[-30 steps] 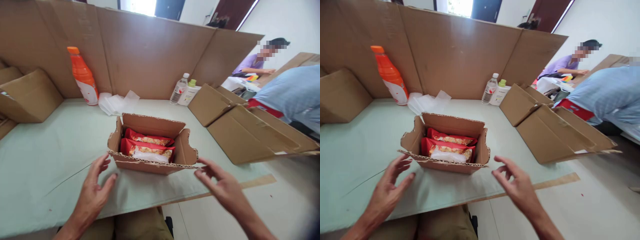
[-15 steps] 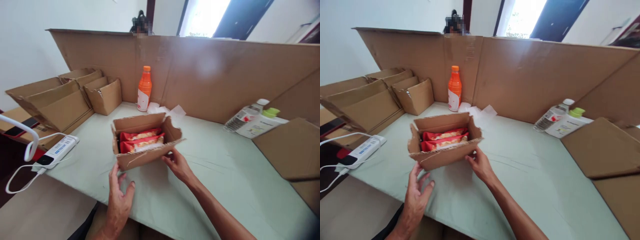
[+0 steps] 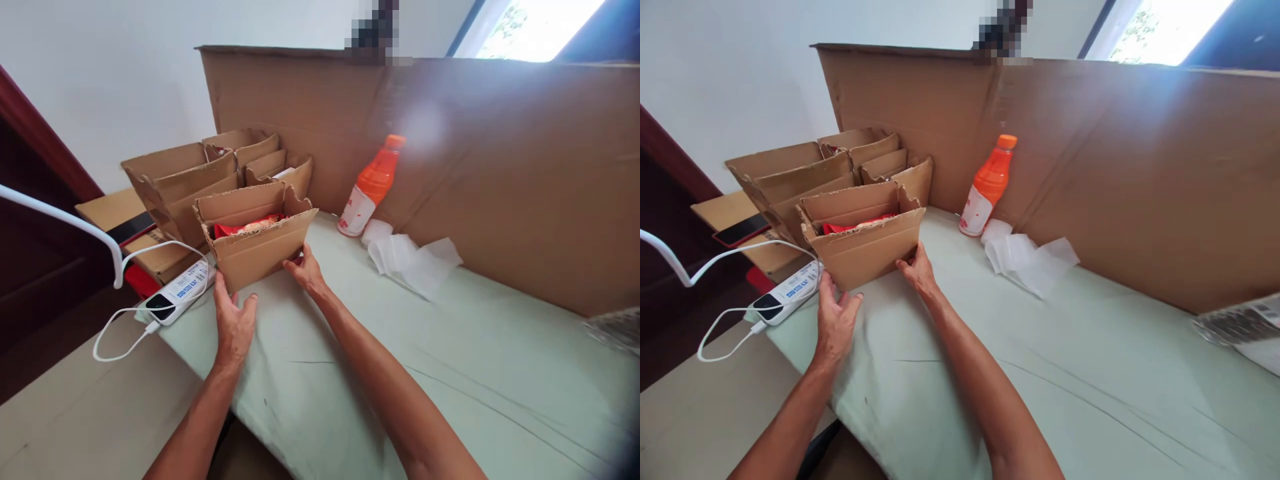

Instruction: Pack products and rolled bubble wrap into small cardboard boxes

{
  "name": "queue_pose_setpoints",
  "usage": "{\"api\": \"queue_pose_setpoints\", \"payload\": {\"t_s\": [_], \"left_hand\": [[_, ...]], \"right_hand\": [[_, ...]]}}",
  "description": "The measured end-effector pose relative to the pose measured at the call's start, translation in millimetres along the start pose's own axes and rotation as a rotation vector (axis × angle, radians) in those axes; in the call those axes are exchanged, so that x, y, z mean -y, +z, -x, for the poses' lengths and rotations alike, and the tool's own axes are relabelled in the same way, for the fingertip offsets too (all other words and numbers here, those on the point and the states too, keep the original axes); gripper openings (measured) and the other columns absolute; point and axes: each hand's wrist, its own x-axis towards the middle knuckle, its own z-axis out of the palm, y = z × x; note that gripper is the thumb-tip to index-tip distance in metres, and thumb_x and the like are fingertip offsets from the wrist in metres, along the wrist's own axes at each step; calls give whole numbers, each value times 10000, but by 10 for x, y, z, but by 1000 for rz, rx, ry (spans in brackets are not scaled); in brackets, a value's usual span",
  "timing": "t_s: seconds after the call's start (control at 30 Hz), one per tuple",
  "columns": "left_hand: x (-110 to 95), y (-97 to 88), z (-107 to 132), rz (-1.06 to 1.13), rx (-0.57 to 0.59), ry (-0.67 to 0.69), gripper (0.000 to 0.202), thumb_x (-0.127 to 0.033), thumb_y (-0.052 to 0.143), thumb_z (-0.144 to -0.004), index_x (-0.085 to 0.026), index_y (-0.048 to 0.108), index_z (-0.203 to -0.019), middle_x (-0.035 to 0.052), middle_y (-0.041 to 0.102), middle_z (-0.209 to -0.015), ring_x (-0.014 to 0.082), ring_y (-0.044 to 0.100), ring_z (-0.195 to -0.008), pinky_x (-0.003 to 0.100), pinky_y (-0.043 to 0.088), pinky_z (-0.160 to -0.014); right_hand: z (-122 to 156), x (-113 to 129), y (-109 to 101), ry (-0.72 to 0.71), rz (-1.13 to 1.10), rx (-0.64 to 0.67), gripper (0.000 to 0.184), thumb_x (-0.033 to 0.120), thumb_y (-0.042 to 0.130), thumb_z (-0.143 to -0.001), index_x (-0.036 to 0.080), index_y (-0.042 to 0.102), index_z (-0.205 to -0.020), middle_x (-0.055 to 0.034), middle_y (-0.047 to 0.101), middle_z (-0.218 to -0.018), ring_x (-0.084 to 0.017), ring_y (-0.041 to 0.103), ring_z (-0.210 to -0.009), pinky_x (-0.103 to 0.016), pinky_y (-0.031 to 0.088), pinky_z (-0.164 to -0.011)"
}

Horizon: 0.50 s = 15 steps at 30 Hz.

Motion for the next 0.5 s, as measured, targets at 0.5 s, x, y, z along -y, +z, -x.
{"api": "queue_pose_setpoints", "payload": {"t_s": [0.5], "left_hand": [[258,-16,142,-16,36,-5,788,-265,634,-831,-198,294,-1538,177,319,-1607,317,379,-1470,520,340,-1207]], "right_hand": [[-461,-70,348,-132,98,28,591,358,591,-729,206,433,-1278,-71,632,-1015,-242,603,-805,-450,546,-768]]}}
